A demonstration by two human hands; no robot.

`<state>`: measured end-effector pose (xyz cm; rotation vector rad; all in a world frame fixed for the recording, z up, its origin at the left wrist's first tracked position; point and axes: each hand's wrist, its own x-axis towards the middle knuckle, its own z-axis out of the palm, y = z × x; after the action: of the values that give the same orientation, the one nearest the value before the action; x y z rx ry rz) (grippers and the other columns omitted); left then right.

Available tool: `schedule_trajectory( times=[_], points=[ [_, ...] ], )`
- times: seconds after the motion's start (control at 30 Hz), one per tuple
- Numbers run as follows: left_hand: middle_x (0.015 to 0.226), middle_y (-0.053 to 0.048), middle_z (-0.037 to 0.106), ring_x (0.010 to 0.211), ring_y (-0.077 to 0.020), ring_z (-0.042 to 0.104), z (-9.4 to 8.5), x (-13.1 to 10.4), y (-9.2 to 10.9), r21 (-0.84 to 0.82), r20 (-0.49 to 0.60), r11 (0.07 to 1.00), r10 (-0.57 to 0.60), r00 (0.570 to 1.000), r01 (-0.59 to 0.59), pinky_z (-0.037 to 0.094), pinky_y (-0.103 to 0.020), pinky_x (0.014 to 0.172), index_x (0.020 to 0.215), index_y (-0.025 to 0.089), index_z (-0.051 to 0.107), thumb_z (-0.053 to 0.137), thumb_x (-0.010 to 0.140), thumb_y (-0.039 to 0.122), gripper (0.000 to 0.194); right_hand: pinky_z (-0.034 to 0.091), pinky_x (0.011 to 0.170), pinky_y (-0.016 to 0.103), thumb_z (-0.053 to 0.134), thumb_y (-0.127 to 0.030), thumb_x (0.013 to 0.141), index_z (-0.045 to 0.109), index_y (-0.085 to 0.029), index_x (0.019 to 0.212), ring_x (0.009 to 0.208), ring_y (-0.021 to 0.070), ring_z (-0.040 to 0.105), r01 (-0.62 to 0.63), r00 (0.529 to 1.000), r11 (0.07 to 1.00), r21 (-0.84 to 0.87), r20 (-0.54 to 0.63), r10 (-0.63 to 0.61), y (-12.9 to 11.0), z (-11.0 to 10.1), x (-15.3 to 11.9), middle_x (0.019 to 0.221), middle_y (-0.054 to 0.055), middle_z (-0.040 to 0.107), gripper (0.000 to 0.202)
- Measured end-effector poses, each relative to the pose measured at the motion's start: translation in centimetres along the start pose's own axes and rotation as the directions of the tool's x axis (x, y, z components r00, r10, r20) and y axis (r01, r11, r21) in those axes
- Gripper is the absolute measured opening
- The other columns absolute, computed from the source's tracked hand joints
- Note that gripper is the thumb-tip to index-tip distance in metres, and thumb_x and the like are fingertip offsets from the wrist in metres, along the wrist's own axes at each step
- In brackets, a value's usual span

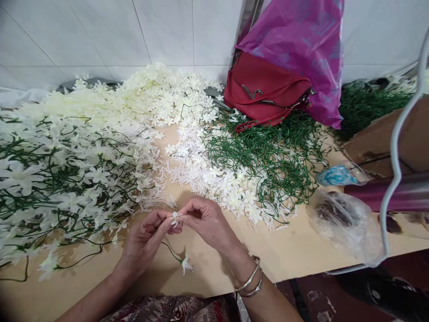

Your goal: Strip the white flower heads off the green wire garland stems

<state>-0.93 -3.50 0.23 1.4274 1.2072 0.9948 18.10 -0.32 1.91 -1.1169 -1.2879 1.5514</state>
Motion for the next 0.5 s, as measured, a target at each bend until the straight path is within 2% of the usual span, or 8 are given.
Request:
schedule_trajectory(
  times=[0.17, 0.3, 0.5],
  points=[
    [0.083, -0.003, 0.076, 0.078, -0.0166, 0.075, 0.25, 0.00, -0.28, -0.005, -0.009, 1.000, -0.008, 1.000, 0.008, 0.060, -0.026, 0.075, 0.096, 0.019, 0.069, 0.059, 0.104, 0.038, 0.022, 0.052, 0.071, 0.030, 0.082, -0.035, 0.083, 0.072, -0.021, 0.079, 0.073, 0.0145, 0.063, -0.006, 1.000, 0.999, 0.051, 0.001, 0.006, -0.08, 0.22, -0.08, 0.078, 0.000, 0.070, 0.017],
    [0.088, -0.004, 0.076, 0.084, -0.0178, 0.074, 0.48, -0.06, -0.48, 0.056, 0.009, 0.998, -0.002, 1.000, 0.002, 0.058, -0.028, 0.080, 0.101, 0.020, 0.068, 0.056, 0.106, 0.039, 0.023, 0.055, 0.074, 0.031, 0.082, -0.034, 0.082, 0.071, -0.021, 0.084, 0.074, 0.0149, 0.065, -0.022, 1.000, 0.992, 0.122, 0.014, 0.020, -0.24, -0.03, -0.16, 0.079, 0.000, 0.069, 0.017],
    [0.090, -0.003, 0.076, 0.085, -0.0173, 0.074, 0.58, -0.10, -0.80, 0.114, 0.032, 0.993, 0.027, 0.999, -0.030, 0.057, -0.028, 0.081, 0.105, 0.022, 0.067, 0.052, 0.108, 0.036, 0.020, 0.055, 0.077, 0.033, 0.081, -0.034, 0.084, 0.074, -0.021, 0.084, 0.077, 0.0163, 0.067, 0.022, 0.999, 0.998, 0.065, 0.032, -0.024, -0.02, -0.73, -0.16, 0.080, 0.001, 0.072, 0.014]
  ],
)
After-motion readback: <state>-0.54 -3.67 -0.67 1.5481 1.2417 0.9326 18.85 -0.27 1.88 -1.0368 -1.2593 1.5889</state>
